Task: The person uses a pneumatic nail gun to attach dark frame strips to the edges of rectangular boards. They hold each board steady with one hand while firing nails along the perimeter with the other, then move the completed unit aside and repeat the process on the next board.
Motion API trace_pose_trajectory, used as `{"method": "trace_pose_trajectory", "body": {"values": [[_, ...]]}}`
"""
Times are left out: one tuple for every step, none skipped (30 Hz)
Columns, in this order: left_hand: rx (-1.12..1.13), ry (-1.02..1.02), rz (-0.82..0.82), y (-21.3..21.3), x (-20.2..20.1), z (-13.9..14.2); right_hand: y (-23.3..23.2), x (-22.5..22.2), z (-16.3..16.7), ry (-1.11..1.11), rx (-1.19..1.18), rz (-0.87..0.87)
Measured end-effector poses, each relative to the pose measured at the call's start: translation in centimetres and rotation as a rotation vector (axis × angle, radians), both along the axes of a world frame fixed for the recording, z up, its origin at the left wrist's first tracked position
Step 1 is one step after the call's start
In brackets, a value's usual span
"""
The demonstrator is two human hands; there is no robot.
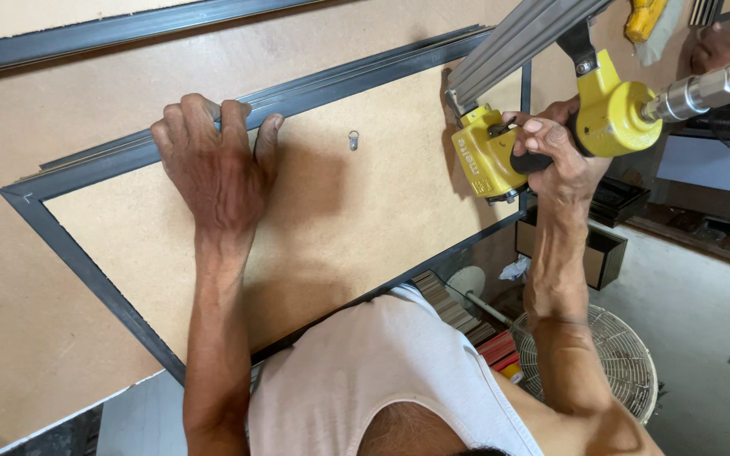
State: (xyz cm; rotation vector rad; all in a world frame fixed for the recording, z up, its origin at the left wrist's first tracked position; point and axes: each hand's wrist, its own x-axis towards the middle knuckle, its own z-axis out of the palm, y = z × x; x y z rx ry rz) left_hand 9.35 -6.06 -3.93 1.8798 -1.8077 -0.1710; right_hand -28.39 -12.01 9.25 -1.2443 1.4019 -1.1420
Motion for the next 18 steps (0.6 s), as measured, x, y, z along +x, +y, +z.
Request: {"method": "trace_pose_trajectory", "body": {"values": [[0.001, -0.006, -0.001, 0.0, 0.0, 0.0, 0.0, 0.0, 0.1, 0.012, 0.006, -0.005], [0.002, -0.012, -0.002, -0.1, 0.0, 0.0, 0.0, 0.1, 0.2, 0.022, 0.012, -0.01], [0.012, -0.009, -0.001, -0.2, 0.0, 0.1, 0.0, 0.2, 0.4, 0.025, 0.022, -0.016], [0.021, -0.006, 0.0, -0.2, -0.1, 0.2, 0.1, 0.3, 0.6, 0.028, 0.032, -0.022], [0.03, -0.002, 0.003, -0.3, -0.1, 0.3, 0.3, 0.5, 0.8, 0.032, 0.041, -0.027], [0.037, 0.012, -0.007, -0.3, -0.1, 0.5, 0.5, 0.9, 1.0, 0.024, 0.052, -0.022], [0.044, 0.025, -0.011, -0.4, -0.1, 0.6, 0.8, 1.4, 1.2, 0.015, 0.063, -0.01], [0.051, 0.037, -0.009, -0.4, -0.1, 0.8, 1.2, 2.0, 1.4, 0.006, 0.075, 0.006], [0.03, 0.06, -0.019, -0.5, 0.0, 0.9, 1.7, 2.9, 1.5, -0.031, 0.08, 0.017], [0.012, 0.079, -0.026, -0.6, 0.1, 1.0, 2.2, 3.9, 1.5, -0.071, 0.09, 0.031], [-0.004, 0.094, -0.028, -0.6, 0.3, 1.1, 2.8, 5.0, 1.4, -0.115, 0.103, 0.049], [-0.02, 0.122, -0.028, -0.7, 0.6, 1.1, 3.3, 6.3, 1.2, -0.138, 0.11, 0.08], [-0.039, 0.15, -0.028, -0.7, 0.9, 1.1, 3.9, 7.6, 1.0, -0.159, 0.116, 0.113], [-0.062, 0.18, -0.028, -0.7, 1.2, 1.1, 4.3, 8.9, 0.7, -0.178, 0.12, 0.146], [-0.069, 0.199, -0.014, -0.6, 1.6, 1.1, 4.6, 10.1, 0.4, -0.204, 0.13, 0.159], [-0.077, 0.218, -0.003, -0.4, 1.9, 1.0, 4.8, 11.3, 0.1, -0.23, 0.14, 0.171], [-0.087, 0.238, 0.005, -0.3, 2.4, 0.9, 5.0, 12.3, -0.2, -0.256, 0.148, 0.179], [-0.092, 0.255, 0.024, -0.1, 2.8, 0.8, 5.0, 13.2, -0.3, -0.249, 0.142, 0.215]]}}
